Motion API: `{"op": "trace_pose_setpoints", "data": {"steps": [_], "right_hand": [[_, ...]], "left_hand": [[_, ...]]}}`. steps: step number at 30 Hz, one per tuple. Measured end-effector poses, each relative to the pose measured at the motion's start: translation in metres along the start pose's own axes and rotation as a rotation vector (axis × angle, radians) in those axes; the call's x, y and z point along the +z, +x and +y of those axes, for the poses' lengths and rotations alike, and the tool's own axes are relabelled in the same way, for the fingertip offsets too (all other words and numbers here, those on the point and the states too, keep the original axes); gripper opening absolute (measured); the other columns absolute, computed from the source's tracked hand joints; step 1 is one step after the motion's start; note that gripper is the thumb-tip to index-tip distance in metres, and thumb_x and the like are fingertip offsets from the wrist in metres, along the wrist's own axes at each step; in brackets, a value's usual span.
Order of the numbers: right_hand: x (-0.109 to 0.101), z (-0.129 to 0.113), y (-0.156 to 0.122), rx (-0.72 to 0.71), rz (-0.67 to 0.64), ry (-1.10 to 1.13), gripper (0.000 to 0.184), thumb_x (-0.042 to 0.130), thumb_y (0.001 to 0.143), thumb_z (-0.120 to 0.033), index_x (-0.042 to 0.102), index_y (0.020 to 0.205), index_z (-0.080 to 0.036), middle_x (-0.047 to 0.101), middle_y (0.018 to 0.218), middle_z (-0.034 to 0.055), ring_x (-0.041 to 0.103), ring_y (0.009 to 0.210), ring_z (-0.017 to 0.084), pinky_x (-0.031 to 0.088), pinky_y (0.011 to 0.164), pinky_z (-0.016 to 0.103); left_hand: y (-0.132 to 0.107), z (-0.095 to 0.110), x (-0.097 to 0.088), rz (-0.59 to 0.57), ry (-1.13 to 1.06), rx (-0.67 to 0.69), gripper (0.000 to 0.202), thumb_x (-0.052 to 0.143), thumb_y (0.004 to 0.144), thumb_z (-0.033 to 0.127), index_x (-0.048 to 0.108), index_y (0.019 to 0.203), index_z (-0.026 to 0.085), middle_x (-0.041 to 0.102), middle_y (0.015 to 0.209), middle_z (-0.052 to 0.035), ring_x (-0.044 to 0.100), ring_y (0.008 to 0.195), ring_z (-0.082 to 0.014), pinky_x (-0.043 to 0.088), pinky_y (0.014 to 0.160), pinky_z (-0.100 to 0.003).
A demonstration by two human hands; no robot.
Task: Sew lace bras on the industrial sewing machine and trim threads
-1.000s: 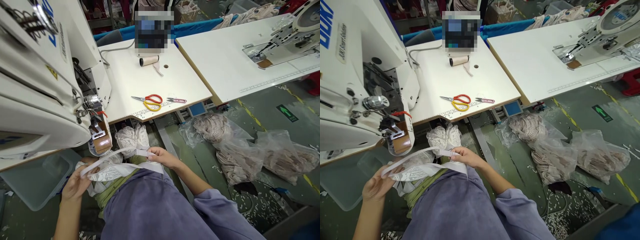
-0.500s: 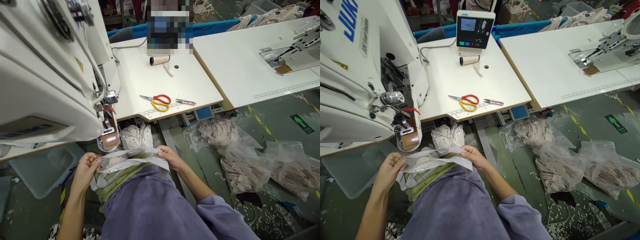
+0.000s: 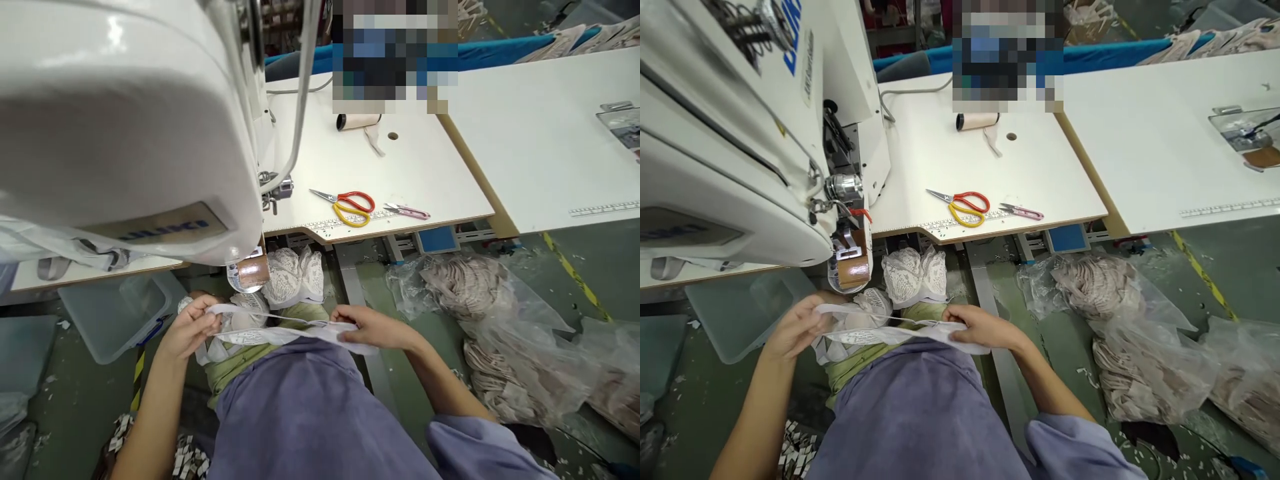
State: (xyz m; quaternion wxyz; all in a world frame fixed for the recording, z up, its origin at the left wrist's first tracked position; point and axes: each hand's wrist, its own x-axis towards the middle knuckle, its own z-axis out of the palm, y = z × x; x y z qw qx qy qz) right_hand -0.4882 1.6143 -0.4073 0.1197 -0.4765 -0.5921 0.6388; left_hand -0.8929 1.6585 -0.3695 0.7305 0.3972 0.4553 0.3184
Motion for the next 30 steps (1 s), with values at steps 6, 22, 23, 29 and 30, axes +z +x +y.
{"op": "trace_pose_setpoints", "data": {"steps": [6,22,23,29,30], "right_hand": [[0.006,0.005,0.008,0.172,0.21,0.131,0.033,0.057,0.088,-0.034,0.06,0.119,-0.023,0.057,0.077,0.0,0.047,0.061,0.015,0.036,0.054,0.025],[0.069,-0.006,0.027,-0.289,0.532,-0.173,0.045,0.047,0.091,-0.015,0.054,0.134,-0.023,0.071,0.122,0.0101,0.069,0.098,0.024,0.054,0.086,0.038],[0.072,-0.008,0.028,-0.338,0.512,-0.232,0.046,0.047,0.091,-0.014,0.052,0.136,-0.023,0.07,0.123,0.0106,0.069,0.103,0.025,0.054,0.089,0.039],[0.087,-0.026,0.036,-0.506,0.438,-0.443,0.055,0.049,0.091,-0.013,0.04,0.146,-0.019,0.067,0.131,0.0151,0.068,0.114,0.027,0.056,0.093,0.041],[0.089,-0.028,0.036,-0.508,0.436,-0.454,0.056,0.049,0.091,-0.013,0.039,0.146,-0.019,0.067,0.131,0.0146,0.068,0.114,0.027,0.056,0.092,0.041]], "left_hand": [[0.001,0.001,0.022,0.409,0.585,0.093,0.028,0.068,0.086,0.043,0.068,0.102,0.02,0.059,0.068,0.0005,0.054,0.063,-0.0164,0.044,0.06,-0.026],[-0.005,-0.01,0.056,-0.157,0.278,-0.193,0.049,0.068,0.089,0.047,0.056,0.131,0.024,0.072,0.102,-0.0097,0.069,0.076,-0.0217,0.054,0.069,-0.032],[-0.002,-0.012,0.063,-0.191,0.222,-0.211,0.051,0.066,0.09,0.048,0.054,0.134,0.024,0.07,0.112,-0.0117,0.07,0.086,-0.0232,0.055,0.074,-0.033],[0.012,-0.024,0.093,-0.092,0.329,-0.083,0.041,0.061,0.093,0.051,0.058,0.12,0.021,0.063,0.111,-0.0085,0.064,0.098,-0.0215,0.051,0.083,-0.032],[0.013,-0.025,0.093,-0.048,0.403,-0.055,0.037,0.061,0.093,0.051,0.059,0.111,0.02,0.063,0.103,-0.0067,0.062,0.091,-0.0201,0.05,0.08,-0.032]]}}
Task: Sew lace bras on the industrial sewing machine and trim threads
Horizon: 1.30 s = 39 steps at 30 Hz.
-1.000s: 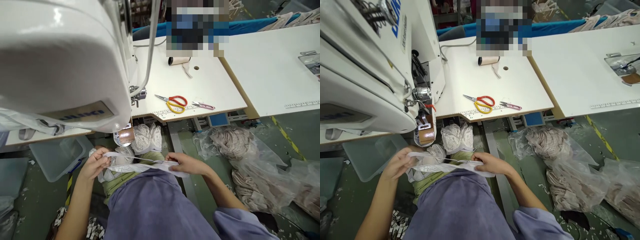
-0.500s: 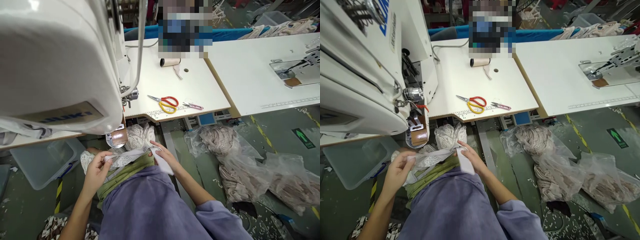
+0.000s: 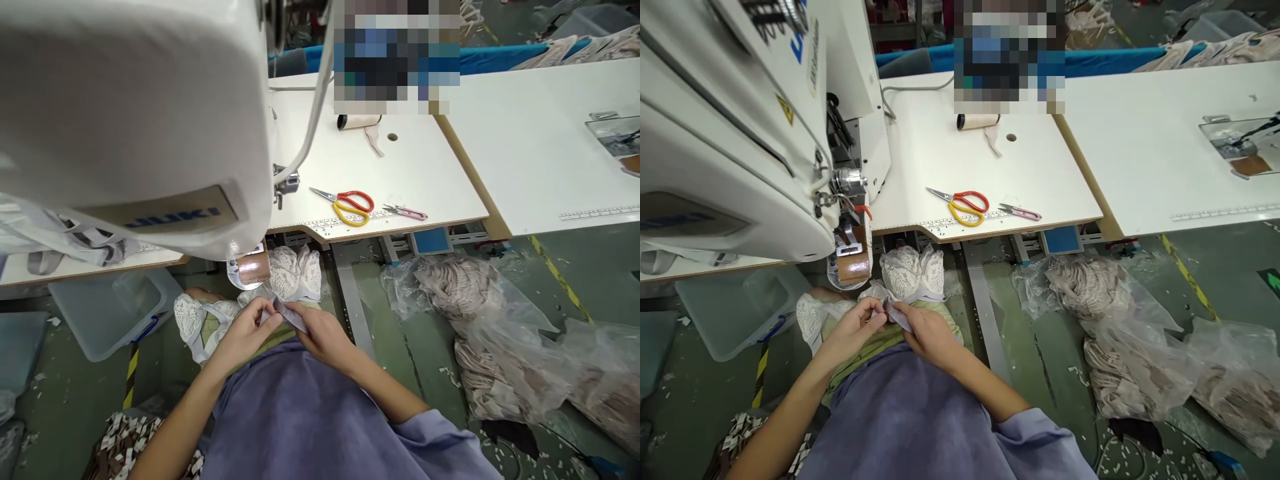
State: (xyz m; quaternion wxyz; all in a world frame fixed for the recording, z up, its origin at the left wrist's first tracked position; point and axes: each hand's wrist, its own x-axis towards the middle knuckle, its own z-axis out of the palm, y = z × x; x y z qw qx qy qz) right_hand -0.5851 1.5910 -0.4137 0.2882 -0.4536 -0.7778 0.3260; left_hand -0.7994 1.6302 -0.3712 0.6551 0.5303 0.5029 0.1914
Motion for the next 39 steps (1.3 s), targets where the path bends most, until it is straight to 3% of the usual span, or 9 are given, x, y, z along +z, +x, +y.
{"op": "trace_pose_setpoints", "data": {"steps": [3,6,9,12,17,22,28,33,39], "right_hand": [[0.001,-0.005,0.004,-0.014,0.002,-0.014,0.058,0.048,0.092,-0.013,0.036,0.148,-0.021,0.069,0.128,0.0137,0.07,0.11,0.026,0.057,0.089,0.039],[0.003,-0.008,0.006,-0.039,-0.004,-0.011,0.06,0.048,0.093,-0.013,0.031,0.15,-0.021,0.07,0.124,0.014,0.071,0.105,0.027,0.057,0.085,0.038],[0.006,-0.009,0.007,-0.054,-0.007,-0.018,0.059,0.047,0.094,-0.014,0.03,0.15,-0.02,0.072,0.116,0.0139,0.073,0.098,0.027,0.057,0.081,0.038],[0.008,-0.009,0.008,-0.058,0.018,-0.043,0.056,0.047,0.095,-0.014,0.031,0.148,-0.02,0.073,0.112,0.0137,0.073,0.093,0.027,0.057,0.077,0.037],[0.006,-0.01,0.01,-0.071,0.079,-0.056,0.059,0.049,0.09,-0.01,0.032,0.145,-0.021,0.072,0.116,0.014,0.073,0.094,0.027,0.057,0.076,0.037],[0.004,-0.017,0.012,-0.087,0.073,0.004,0.059,0.048,0.092,-0.011,0.029,0.146,-0.024,0.07,0.118,0.0133,0.072,0.094,0.026,0.056,0.075,0.037],[-0.006,-0.033,0.016,0.021,0.052,0.157,0.05,0.053,0.093,-0.017,0.038,0.139,-0.024,0.069,0.087,0.0042,0.065,0.068,0.02,0.05,0.062,0.031],[-0.022,-0.043,0.025,0.037,0.095,0.243,0.043,0.066,0.086,-0.03,0.052,0.127,-0.024,0.065,0.101,0.0069,0.062,0.088,0.023,0.051,0.073,0.036],[-0.028,-0.049,0.043,0.023,0.12,0.382,0.029,0.066,0.092,-0.03,0.063,0.121,-0.025,0.062,0.105,0.0077,0.06,0.095,0.021,0.053,0.076,0.034]], "left_hand": [[0.0,0.003,-0.001,0.155,0.148,0.031,0.044,0.067,0.089,0.048,0.053,0.122,0.023,0.063,0.112,-0.007,0.061,0.094,-0.0201,0.047,0.083,-0.032],[-0.001,0.01,-0.003,0.121,0.222,0.072,0.046,0.068,0.088,0.043,0.055,0.13,0.026,0.062,0.124,-0.0075,0.06,0.107,-0.0228,0.045,0.09,-0.032],[-0.003,0.013,-0.003,0.031,0.251,0.04,0.021,0.064,0.089,0.042,0.065,0.094,0.021,0.061,0.086,-0.0013,0.058,0.082,-0.0191,0.043,0.072,-0.029],[-0.006,0.014,-0.002,0.097,0.243,-0.004,0.026,0.068,0.086,0.041,0.056,0.077,0.02,0.051,0.07,0.0034,0.048,0.067,-0.0147,0.036,0.062,-0.026],[-0.012,0.017,-0.005,-0.019,-0.044,-0.007,0.025,0.065,0.09,0.043,0.065,0.096,0.019,0.066,0.092,-0.003,0.059,0.086,-0.018,0.044,0.078,-0.029],[-0.018,0.012,-0.002,0.094,-0.252,-0.054,0.032,0.075,0.084,0.043,0.067,0.104,0.019,0.066,0.097,-0.0034,0.058,0.085,-0.0175,0.044,0.077,-0.028],[-0.028,0.013,0.003,0.104,-0.34,-0.071,0.028,0.075,0.086,0.042,0.07,0.102,0.02,0.066,0.091,-0.0012,0.055,0.078,-0.0142,0.042,0.071,-0.025],[-0.034,0.02,0.003,0.11,-0.382,-0.114,0.029,0.075,0.086,0.041,0.07,0.106,0.021,0.066,0.092,-0.0008,0.055,0.079,-0.0132,0.041,0.071,-0.023],[-0.036,0.027,0.005,0.111,-0.359,-0.081,0.024,0.073,0.088,0.04,0.07,0.101,0.02,0.064,0.09,-0.0001,0.055,0.081,-0.0122,0.042,0.074,-0.022]]}}
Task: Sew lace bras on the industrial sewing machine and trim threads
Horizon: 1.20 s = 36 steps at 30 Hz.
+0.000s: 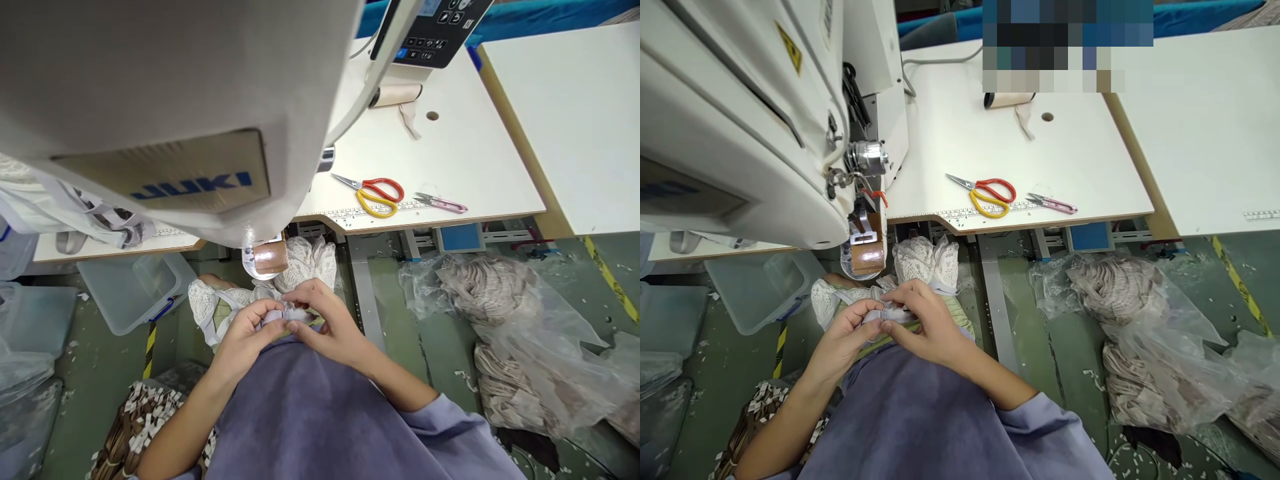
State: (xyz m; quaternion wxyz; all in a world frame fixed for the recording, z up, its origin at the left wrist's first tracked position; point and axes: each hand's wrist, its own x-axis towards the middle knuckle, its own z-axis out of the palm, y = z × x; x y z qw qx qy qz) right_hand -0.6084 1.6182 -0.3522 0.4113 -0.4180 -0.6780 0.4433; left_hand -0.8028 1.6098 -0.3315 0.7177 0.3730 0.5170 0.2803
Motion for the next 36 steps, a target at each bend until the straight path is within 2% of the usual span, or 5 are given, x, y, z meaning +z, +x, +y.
{"op": "trace_pose_setpoints", "data": {"steps": [9,14,17,21,36], "right_hand": [[-0.016,0.009,0.016,0.032,0.354,-0.044,0.016,0.059,0.098,-0.026,0.065,0.084,-0.022,0.064,0.081,0.0016,0.06,0.079,0.017,0.049,0.072,0.031],[-0.094,0.051,0.034,0.154,0.44,-0.54,0.03,0.055,0.098,-0.036,0.066,0.074,-0.022,0.065,0.078,0.0045,0.061,0.076,0.021,0.047,0.071,0.034],[-0.148,0.082,0.059,0.173,0.538,-0.827,0.027,0.047,0.1,-0.032,0.07,0.105,-0.019,0.068,0.107,0.0132,0.061,0.102,0.027,0.048,0.089,0.04],[-0.19,0.11,0.089,0.199,0.224,-1.001,0.038,0.04,0.098,-0.021,0.065,0.125,-0.01,0.06,0.128,0.0219,0.054,0.121,0.033,0.044,0.101,0.047],[-0.175,0.076,0.091,0.429,0.034,-1.243,0.038,0.047,0.097,-0.038,0.056,0.122,-0.011,0.066,0.104,0.0207,0.062,0.08,0.03,0.04,0.061,0.034]], "left_hand": [[0.001,0.001,0.0,0.051,-0.062,-0.05,0.03,0.079,0.082,0.043,0.07,0.099,0.019,0.065,0.087,0.0012,0.056,0.078,-0.0109,0.043,0.075,-0.022],[0.001,-0.002,-0.004,0.096,-0.131,-0.07,0.04,0.083,0.076,0.047,0.069,0.102,0.02,0.063,0.084,0.0019,0.057,0.079,-0.0111,0.044,0.075,-0.022],[0.001,-0.003,-0.005,0.101,-0.121,-0.042,0.037,0.081,0.079,0.045,0.068,0.104,0.021,0.064,0.087,0.0019,0.06,0.083,-0.0115,0.046,0.081,-0.022],[-0.001,-0.002,-0.003,0.079,-0.105,-0.005,0.03,0.074,0.087,0.043,0.065,0.107,0.022,0.068,0.089,0.0012,0.064,0.087,-0.0125,0.048,0.086,-0.024],[-0.01,-0.002,-0.004,0.143,-0.018,0.05,0.032,0.072,0.088,0.043,0.066,0.11,0.02,0.071,0.079,0.0004,0.069,0.086,-0.0157,0.052,0.086,-0.027]]}}
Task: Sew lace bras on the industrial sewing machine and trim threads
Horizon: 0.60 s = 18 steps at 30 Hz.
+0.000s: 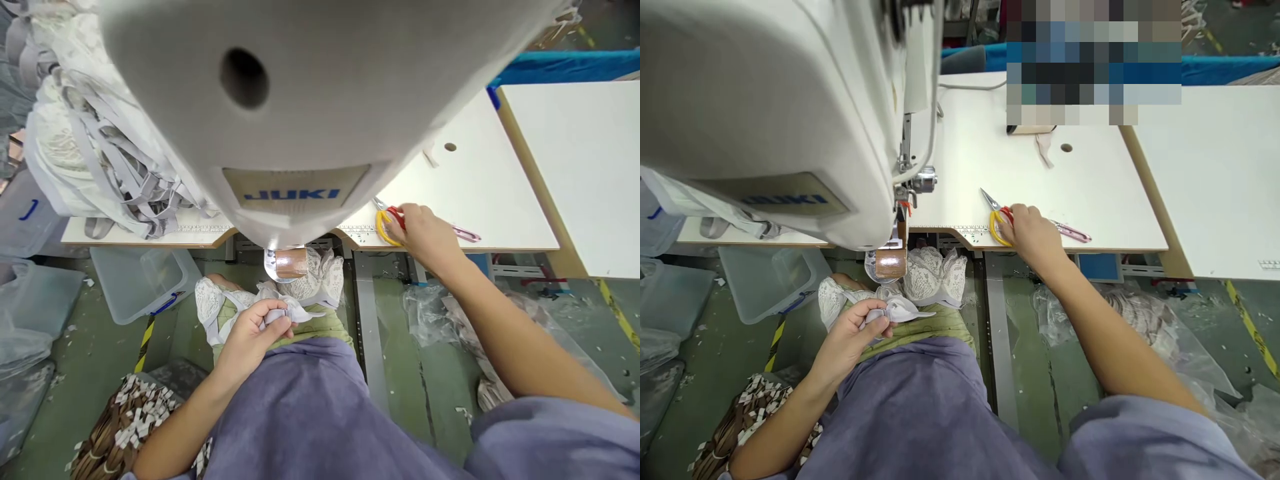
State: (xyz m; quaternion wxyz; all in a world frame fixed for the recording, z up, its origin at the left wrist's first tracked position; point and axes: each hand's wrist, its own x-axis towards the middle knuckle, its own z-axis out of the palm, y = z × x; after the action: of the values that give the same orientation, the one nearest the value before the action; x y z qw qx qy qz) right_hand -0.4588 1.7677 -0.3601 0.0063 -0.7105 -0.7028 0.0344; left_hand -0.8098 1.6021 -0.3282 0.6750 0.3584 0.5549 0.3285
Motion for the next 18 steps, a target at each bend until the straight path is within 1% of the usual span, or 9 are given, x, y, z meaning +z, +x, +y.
{"op": "trace_pose_setpoints", "data": {"steps": [2,4,5,6,9,11,13,15,18], "right_hand": [[-0.007,0.002,-0.032,0.032,0.028,0.181,0.032,0.049,0.097,-0.041,0.058,0.115,-0.017,0.069,0.099,0.0167,0.064,0.076,0.029,0.042,0.06,0.035],[-0.016,0.003,-0.071,0.043,0.062,0.382,0.024,0.054,0.094,-0.044,0.06,0.109,-0.025,0.069,0.081,0.0097,0.063,0.065,0.027,0.045,0.057,0.037],[-0.022,0.002,-0.091,0.007,0.082,0.48,0.023,0.056,0.093,-0.043,0.061,0.109,-0.028,0.067,0.076,0.008,0.061,0.06,0.027,0.046,0.053,0.038],[-0.028,-0.001,-0.11,-0.06,0.071,0.59,0.023,0.058,0.092,-0.041,0.06,0.113,-0.031,0.067,0.078,0.0079,0.062,0.061,0.027,0.049,0.052,0.038],[-0.046,-0.021,-0.153,-0.356,-0.133,0.739,0.036,0.063,0.089,-0.03,0.056,0.123,-0.034,0.07,0.102,0.0092,0.066,0.07,0.025,0.058,0.056,0.036],[-0.056,-0.04,-0.166,-0.511,-0.194,0.694,0.038,0.065,0.088,-0.026,0.055,0.125,-0.032,0.069,0.107,0.0087,0.065,0.069,0.021,0.059,0.057,0.033],[-0.06,-0.056,-0.168,-0.62,-0.155,0.639,0.036,0.066,0.09,-0.028,0.054,0.124,-0.029,0.07,0.11,0.0086,0.066,0.071,0.02,0.058,0.059,0.031],[-0.06,-0.065,-0.165,-0.687,-0.098,0.611,0.034,0.066,0.093,-0.029,0.054,0.125,-0.027,0.07,0.115,0.0099,0.069,0.077,0.019,0.059,0.064,0.03],[-0.058,-0.069,-0.162,-0.735,-0.077,0.595,0.033,0.064,0.096,-0.03,0.054,0.126,-0.025,0.07,0.119,0.0114,0.07,0.081,0.018,0.059,0.067,0.028]], "left_hand": [[0.0,0.001,0.0,0.013,0.004,0.014,0.033,0.073,0.087,0.044,0.067,0.108,0.019,0.07,0.077,0.0,0.069,0.08,-0.0163,0.054,0.081,-0.028],[0.0,0.003,-0.001,0.007,0.002,0.028,0.032,0.073,0.086,0.043,0.068,0.104,0.018,0.071,0.078,-0.0005,0.067,0.074,-0.0158,0.055,0.076,-0.029],[0.0,0.004,-0.001,0.0,0.004,0.037,0.03,0.073,0.086,0.043,0.069,0.103,0.018,0.071,0.079,-0.0007,0.067,0.073,-0.0154,0.055,0.074,-0.028],[0.001,0.005,-0.001,-0.008,0.01,0.047,0.029,0.073,0.086,0.042,0.069,0.102,0.018,0.071,0.08,-0.001,0.067,0.073,-0.0152,0.055,0.074,-0.028],[0.0,0.007,-0.001,-0.015,0.044,0.073,0.026,0.071,0.087,0.042,0.071,0.1,0.019,0.072,0.082,-0.0019,0.067,0.074,-0.0156,0.055,0.073,-0.028],[-0.001,0.009,-0.001,-0.018,0.071,0.086,0.025,0.071,0.088,0.041,0.071,0.1,0.019,0.072,0.08,-0.0018,0.067,0.073,-0.0159,0.055,0.072,-0.028],[-0.003,0.01,-0.001,-0.025,0.078,0.092,0.025,0.071,0.088,0.04,0.07,0.101,0.019,0.073,0.079,-0.0011,0.068,0.072,-0.0158,0.055,0.072,-0.028],[-0.004,0.011,-0.001,-0.036,0.071,0.088,0.025,0.071,0.088,0.041,0.069,0.103,0.02,0.073,0.08,-0.0009,0.068,0.073,-0.0156,0.055,0.073,-0.028],[-0.005,0.012,-0.001,-0.044,0.053,0.079,0.026,0.071,0.088,0.041,0.069,0.103,0.02,0.073,0.082,-0.0008,0.068,0.073,-0.0153,0.055,0.074,-0.028]]}}
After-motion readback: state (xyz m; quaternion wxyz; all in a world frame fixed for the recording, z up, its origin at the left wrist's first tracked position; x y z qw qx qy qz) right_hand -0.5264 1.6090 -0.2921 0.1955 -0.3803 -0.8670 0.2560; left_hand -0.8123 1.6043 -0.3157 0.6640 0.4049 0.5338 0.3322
